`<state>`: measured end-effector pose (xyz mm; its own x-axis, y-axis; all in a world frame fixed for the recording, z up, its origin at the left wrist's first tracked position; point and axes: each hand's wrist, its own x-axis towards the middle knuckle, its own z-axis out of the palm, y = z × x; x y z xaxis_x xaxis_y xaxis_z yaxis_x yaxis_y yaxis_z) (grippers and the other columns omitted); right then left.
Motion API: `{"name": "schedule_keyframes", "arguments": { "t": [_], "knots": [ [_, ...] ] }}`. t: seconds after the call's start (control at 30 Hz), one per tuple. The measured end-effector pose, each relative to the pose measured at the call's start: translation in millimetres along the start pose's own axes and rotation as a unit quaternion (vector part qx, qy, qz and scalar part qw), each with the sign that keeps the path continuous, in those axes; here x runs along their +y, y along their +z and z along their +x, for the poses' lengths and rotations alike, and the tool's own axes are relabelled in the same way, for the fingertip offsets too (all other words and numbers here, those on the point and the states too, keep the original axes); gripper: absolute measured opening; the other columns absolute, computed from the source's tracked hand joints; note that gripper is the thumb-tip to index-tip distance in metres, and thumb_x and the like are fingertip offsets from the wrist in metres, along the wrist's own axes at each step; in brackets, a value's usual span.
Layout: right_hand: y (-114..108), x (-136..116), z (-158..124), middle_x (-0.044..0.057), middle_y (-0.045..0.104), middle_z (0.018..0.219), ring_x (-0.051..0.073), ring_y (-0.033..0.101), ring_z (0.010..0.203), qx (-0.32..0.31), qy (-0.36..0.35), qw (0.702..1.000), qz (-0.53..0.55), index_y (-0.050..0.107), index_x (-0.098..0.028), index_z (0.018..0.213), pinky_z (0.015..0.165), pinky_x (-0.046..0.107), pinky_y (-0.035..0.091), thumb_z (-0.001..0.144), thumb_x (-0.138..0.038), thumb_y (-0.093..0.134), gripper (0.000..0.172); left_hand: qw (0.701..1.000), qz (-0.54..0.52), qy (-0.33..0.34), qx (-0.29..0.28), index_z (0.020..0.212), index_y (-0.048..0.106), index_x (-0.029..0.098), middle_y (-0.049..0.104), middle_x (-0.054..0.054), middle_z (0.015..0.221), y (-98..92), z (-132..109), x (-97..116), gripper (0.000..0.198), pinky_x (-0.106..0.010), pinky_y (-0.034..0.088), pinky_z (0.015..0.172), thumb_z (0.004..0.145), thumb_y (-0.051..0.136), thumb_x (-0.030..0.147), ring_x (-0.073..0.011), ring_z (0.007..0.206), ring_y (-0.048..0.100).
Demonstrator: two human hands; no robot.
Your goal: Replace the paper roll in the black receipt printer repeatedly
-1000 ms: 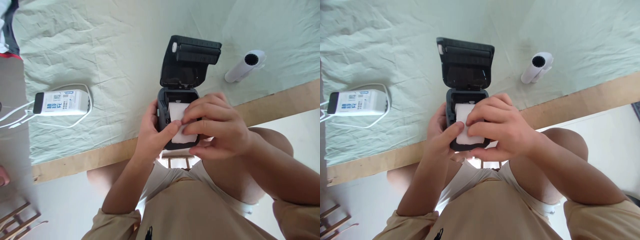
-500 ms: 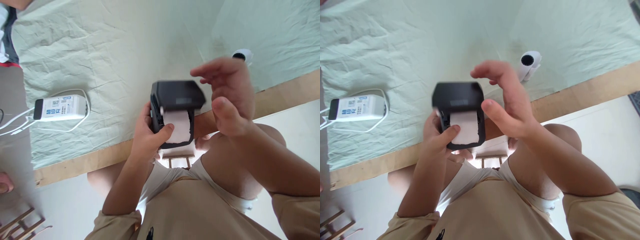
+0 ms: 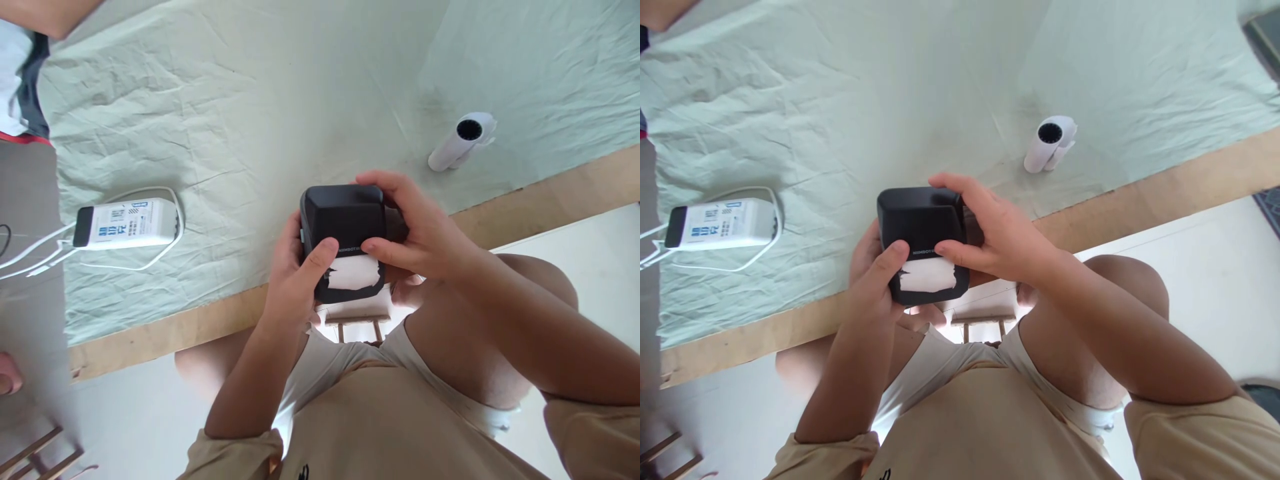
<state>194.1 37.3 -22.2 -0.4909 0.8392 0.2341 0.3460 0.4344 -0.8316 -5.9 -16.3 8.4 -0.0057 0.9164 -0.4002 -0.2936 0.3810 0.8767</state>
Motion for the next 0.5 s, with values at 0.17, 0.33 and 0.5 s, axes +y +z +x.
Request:
{"name": "schedule_keyframes", "arguments": {
  "t": [0.17,0.33,0.5],
  "knots": [
    [0.5,1.6,-0.1,0.013,0.071,0.14,0.027,0.074,0.115,0.011,-0.004,1.0,0.0,0.047,-0.021,0.151,0.094,0.046,0.065,0.096,-0.043,0.067,0.062,0.999,-0.003,0.029,-0.017,0.132,0.07,0.024,0.082,-0.01,0.116,-0.7,3.0,-3.8,0.05,-0.034,0.066,0.07,0.091,0.083,0.05,-0.0332,0.107,0.081],
    [-0.1,1.9,0.7,0.009,0.065,0.151,0.027,0.067,0.134,0.031,-0.042,0.998,-0.019,0.048,-0.028,0.155,0.108,0.045,0.062,0.1,-0.039,0.065,0.058,0.995,-0.054,0.081,0.001,0.135,0.069,0.029,0.076,-0.006,0.138,-0.6,9.4,-13.2,0.054,-0.034,0.066,0.091,0.096,0.072,0.067,-0.0302,0.132,0.072],
    [2.1,2.2,1.5,0.011,0.066,0.149,0.028,0.066,0.135,0.055,-0.06,0.995,-0.058,0.055,-0.026,0.15,0.11,0.048,0.06,0.104,-0.045,0.06,0.049,0.996,-0.079,0.024,0.041,0.114,0.075,0.025,0.082,-0.004,0.118,-0.8,14.1,-11.0,0.035,-0.037,0.067,0.092,0.102,0.066,0.057,-0.0314,0.13,0.073]
  ]
}}
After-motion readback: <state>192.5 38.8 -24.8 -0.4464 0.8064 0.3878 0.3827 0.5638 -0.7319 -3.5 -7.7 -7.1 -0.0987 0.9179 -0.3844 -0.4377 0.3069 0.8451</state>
